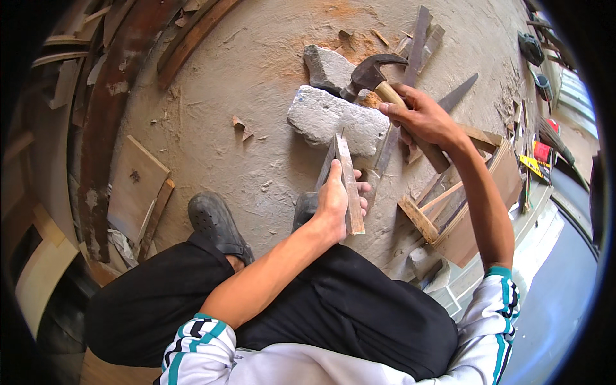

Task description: The person sits on the floor and uses a hammer to repeatedly strike a small wooden block placed on a concrete block. They adjust the block's position and orientation several times while continuing to hammer it.

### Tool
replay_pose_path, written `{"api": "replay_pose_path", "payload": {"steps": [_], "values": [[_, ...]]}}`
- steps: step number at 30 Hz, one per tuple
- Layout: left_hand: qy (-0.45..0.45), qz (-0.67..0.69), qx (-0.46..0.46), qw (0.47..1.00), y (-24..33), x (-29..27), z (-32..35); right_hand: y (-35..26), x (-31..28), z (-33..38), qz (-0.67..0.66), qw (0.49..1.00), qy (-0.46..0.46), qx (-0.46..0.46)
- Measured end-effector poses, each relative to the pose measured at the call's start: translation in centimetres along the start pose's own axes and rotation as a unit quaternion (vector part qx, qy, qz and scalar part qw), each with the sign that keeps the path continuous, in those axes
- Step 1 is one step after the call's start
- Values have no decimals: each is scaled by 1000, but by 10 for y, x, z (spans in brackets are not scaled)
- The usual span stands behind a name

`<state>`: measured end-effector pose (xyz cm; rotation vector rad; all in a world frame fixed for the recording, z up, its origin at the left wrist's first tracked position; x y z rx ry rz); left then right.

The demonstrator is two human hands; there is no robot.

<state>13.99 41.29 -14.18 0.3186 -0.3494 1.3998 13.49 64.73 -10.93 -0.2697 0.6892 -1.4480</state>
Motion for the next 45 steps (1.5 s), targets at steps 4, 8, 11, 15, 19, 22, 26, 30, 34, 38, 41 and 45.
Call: {"api": "replay_pose_path", "payload": {"steps": [4,8,11,15,19,22,26,30,34,38,41,45], "values": [[35,-22,3,999,5,3,5,-21,-13,-18,119,989,-92,6],[48,-31,-5,998,10,8,12,-18,-24,-29,180,976,-126,6],[50,-33,1,998,9,6,9,-34,-23,-22,120,980,-142,68],[43,-42,5,998,7,4,6,-26,-20,-25,127,977,-151,75],[35,-49,-6,998,8,2,6,-27,-24,-28,100,971,-196,91],[34,-53,-4,998,10,3,7,-28,-31,-27,43,984,-153,83],[38,-56,-5,998,11,4,7,-20,-19,-15,95,982,-142,83],[33,-61,-5,998,10,4,6,-15,-22,-3,48,987,-120,95],[17,-38,-5,999,12,2,5,-4,-16,11,-63,996,-6,55],[12,-136,24,990,27,9,4,27,14,31,-152,982,109,34],[20,-198,36,979,28,10,-1,40,44,53,-214,964,149,52],[19,-223,55,973,29,11,0,69,85,67,-265,939,211,56]]}}
Point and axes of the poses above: each hand's wrist, its own z-axis away from the middle knuckle, its own x-axis out of the palm, y = z × x, the point moved 2 cm from there along -z, towards the middle knuckle, and after that the axes turned 5 degrees about x, right-handed, at the moved point
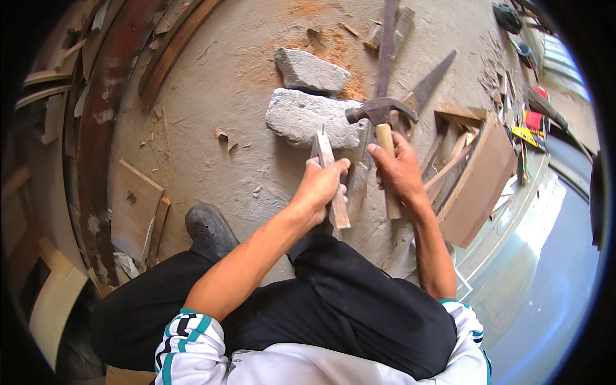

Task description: The person sits on the floor and uses a hammer to repeatedly strike a small wooden block placed on a concrete block. They adjust the block's position and orientation several times while continuing to hammer it.

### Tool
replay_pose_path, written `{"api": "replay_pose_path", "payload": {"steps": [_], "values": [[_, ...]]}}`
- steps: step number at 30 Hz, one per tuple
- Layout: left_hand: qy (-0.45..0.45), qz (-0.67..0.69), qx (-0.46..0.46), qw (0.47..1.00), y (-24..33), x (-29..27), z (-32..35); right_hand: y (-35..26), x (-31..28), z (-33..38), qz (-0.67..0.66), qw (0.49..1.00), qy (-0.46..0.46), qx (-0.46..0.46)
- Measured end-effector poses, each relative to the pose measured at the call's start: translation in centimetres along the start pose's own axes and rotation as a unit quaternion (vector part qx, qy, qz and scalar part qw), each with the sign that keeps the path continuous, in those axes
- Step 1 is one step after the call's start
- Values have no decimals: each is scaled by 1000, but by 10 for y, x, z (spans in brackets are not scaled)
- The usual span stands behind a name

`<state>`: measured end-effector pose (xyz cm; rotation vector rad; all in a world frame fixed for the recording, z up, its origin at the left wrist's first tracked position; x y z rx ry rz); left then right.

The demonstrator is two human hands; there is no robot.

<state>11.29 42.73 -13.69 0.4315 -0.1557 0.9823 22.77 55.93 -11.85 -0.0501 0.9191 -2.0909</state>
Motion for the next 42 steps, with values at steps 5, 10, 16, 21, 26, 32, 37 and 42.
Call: {"api": "replay_pose_path", "payload": {"steps": [5,10,16,21,26,32,37,42], "values": [[-48,-18,-5,999,4,-6,-7,54,-2,15,-1,996,77,-50],[-73,-69,16,995,21,-18,10,102,-9,28,129,965,208,-98],[-98,-227,65,967,50,-36,34,163,-15,49,96,948,293,-72],[-130,-335,81,930,64,-50,36,200,-14,58,114,949,294,-8],[-125,-319,88,935,67,-66,31,159,-29,73,419,882,213,43],[-123,-301,107,940,57,-59,32,121,4,68,507,847,154,-40],[-76,-291,130,945,47,-46,43,150,34,55,451,886,75,-75],[-41,-276,132,951,41,-51,49,134,25,53,318,937,96,-113]]}}
Point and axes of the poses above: each hand's wrist, its own z-axis away from the middle knuckle, its own x-axis out of the palm, y = z × x, the point moved 2 cm from there along -z, towards the middle knuckle, and after that the axes turned 5 degrees about x, right-handed, at the moved point
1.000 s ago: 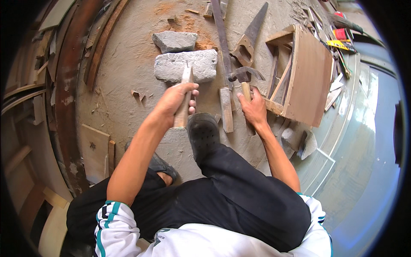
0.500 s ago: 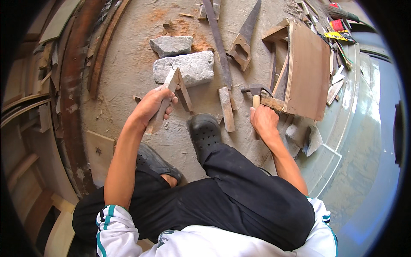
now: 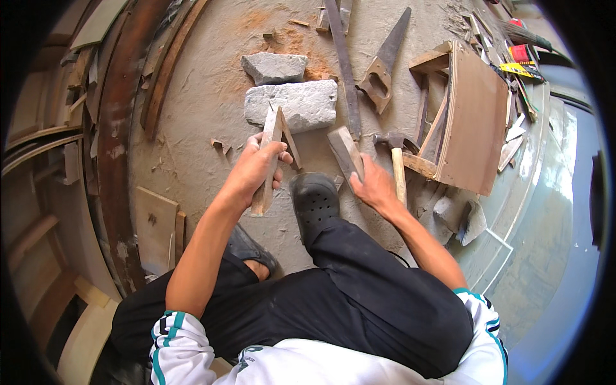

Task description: The person sits on the floor and uses a hammer to repeatedly strike a small wooden block placed on a concrete block. They adjust the block's position and orientation several times while continuing to hammer it.

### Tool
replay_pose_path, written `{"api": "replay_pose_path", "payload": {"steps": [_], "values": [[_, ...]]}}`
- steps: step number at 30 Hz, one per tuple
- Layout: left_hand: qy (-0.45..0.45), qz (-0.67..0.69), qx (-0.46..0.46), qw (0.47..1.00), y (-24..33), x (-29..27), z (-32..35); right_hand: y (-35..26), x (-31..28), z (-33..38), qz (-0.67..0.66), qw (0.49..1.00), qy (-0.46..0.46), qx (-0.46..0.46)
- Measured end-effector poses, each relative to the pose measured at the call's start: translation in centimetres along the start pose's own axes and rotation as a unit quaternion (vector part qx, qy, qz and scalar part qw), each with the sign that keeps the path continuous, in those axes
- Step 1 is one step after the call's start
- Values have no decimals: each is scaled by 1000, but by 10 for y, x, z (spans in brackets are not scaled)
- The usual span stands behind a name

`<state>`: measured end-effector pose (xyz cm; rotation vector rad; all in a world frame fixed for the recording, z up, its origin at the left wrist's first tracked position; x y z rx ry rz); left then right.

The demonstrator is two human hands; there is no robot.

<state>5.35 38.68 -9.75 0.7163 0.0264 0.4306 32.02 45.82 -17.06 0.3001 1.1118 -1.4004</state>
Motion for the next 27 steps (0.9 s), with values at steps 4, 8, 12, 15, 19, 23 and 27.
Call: {"api": "replay_pose_path", "payload": {"steps": [4,8,12,15,19,23,27], "values": [[16,21,-4,1000,-3,5,6,14,-4,-12,-65,986,80,-134],[9,46,-19,999,-9,5,11,8,-16,-4,-119,978,47,-168],[11,54,-16,998,-7,13,16,-19,-21,-27,-127,975,40,-179],[16,47,1,999,-13,19,19,-41,-17,-59,-205,953,68,-212],[28,35,16,999,-17,26,25,-74,-32,-103,-138,928,73,-339],[26,58,10,998,-13,36,22,-89,-42,-144,-98,905,16,-413],[48,90,4,995,-9,44,7,-92,-39,-157,-22,907,55,-417]]}}
Point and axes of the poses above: each hand's wrist, its own z-axis away from the middle knuckle, its own x-axis out of the palm, y = z × x, the point moved 2 cm from there along -z, towards the middle knuckle, and after that the axes turned 5 degrees about x, right-handed, at the moved point
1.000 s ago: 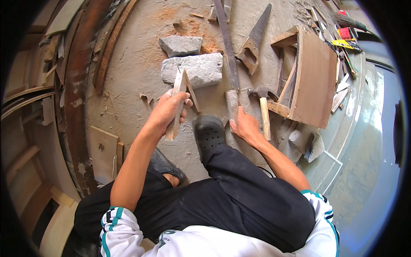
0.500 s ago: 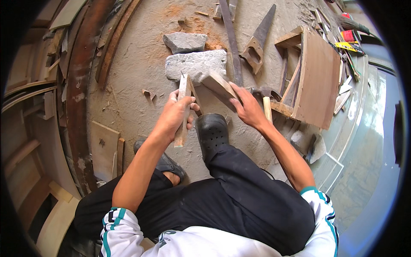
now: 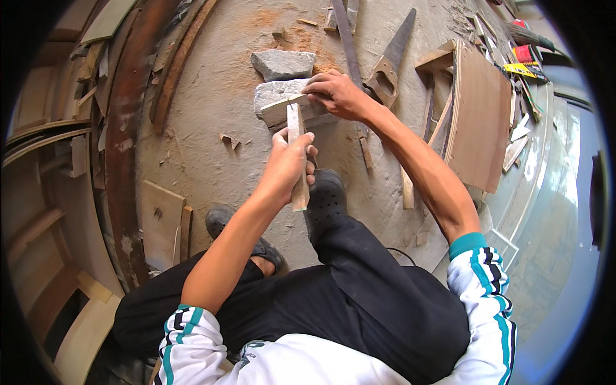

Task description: The person sits on the floor and uses a hammer to repeatedly strike a small wooden block placed on a concrete block. They adjust the block's position and orientation several times while continuing to hammer it.

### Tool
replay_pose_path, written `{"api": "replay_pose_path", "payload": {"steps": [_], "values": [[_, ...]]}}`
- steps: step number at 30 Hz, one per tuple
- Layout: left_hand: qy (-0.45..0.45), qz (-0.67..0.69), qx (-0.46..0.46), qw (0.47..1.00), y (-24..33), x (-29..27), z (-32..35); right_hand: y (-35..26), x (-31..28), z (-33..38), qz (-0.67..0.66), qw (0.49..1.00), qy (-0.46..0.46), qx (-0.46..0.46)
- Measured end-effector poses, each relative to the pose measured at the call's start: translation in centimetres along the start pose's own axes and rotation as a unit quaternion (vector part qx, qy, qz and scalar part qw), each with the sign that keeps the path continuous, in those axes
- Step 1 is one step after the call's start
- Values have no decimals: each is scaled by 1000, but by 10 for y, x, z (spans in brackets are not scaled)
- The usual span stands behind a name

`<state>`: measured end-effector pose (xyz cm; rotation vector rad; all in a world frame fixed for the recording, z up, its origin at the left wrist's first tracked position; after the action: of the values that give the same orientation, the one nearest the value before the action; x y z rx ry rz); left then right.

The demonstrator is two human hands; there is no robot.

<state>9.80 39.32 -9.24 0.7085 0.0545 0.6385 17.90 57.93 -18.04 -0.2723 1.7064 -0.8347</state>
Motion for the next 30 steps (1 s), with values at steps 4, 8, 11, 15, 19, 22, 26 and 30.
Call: {"api": "replay_pose_path", "payload": {"steps": [4,8,11,15,19,22,26,30], "values": [[15,11,1,1000,-1,2,-13,0,6,14,71,997,27,28],[21,-5,6,1000,-1,4,-15,-3,7,25,49,996,-15,66],[21,-9,-18,1000,5,6,-11,-6,3,29,50,996,-46,59],[6,-20,-39,999,5,4,-10,-9,-5,31,77,993,-77,44],[19,-8,-39,999,3,6,-11,-13,-7,26,85,989,-104,56],[9,14,-53,998,3,3,-13,-11,-6,26,83,988,-114,70],[7,33,-60,998,2,2,-19,-10,-7,22,118,982,-126,77],[22,95,-104,990,2,1,-22,-15,-4,25,143,981,-106,84]]}}
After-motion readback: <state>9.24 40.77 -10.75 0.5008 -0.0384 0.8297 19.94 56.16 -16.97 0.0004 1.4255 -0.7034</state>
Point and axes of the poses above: each hand's wrist, its own z-axis away from the middle knuckle, its own x-axis out of the palm, y = z × x, the point moved 2 cm from there along -z, towards the middle knuckle, and after that the axes turned 5 degrees about x, right-handed, at the moved point
